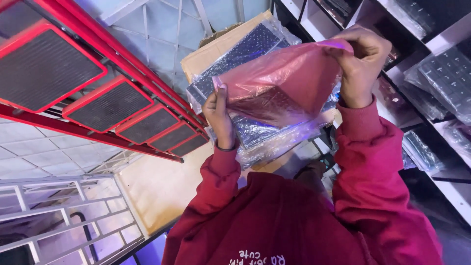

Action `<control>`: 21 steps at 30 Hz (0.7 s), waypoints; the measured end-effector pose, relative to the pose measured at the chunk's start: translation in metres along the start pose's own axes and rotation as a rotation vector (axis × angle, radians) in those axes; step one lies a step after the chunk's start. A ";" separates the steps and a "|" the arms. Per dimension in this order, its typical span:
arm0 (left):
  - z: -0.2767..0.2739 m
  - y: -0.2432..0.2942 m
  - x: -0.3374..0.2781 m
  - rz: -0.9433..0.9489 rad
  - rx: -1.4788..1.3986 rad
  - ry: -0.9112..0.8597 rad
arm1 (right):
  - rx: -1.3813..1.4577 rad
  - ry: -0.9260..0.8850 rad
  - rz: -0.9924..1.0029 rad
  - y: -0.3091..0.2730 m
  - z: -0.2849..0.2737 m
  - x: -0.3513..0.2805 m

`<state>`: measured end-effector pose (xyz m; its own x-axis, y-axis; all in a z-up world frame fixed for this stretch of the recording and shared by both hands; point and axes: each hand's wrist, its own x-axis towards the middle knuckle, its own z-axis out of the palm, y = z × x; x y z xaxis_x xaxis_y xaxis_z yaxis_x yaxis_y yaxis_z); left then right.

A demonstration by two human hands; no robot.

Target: Organizing and inspecting packaged computer keyboards on a shelf in an electronics shop.

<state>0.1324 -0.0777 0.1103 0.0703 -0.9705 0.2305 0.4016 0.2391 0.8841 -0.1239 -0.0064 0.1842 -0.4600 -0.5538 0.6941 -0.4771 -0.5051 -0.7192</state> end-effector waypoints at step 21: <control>-0.007 -0.017 -0.007 -0.105 0.129 -0.038 | -0.840 -0.431 -0.977 -0.081 0.049 -0.088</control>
<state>0.1316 -0.0751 0.0907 -0.0011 -0.9891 0.1473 0.2838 0.1410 0.9485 -0.0084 0.0507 0.1797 0.5210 -0.4447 0.7285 -0.8507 -0.3407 0.4004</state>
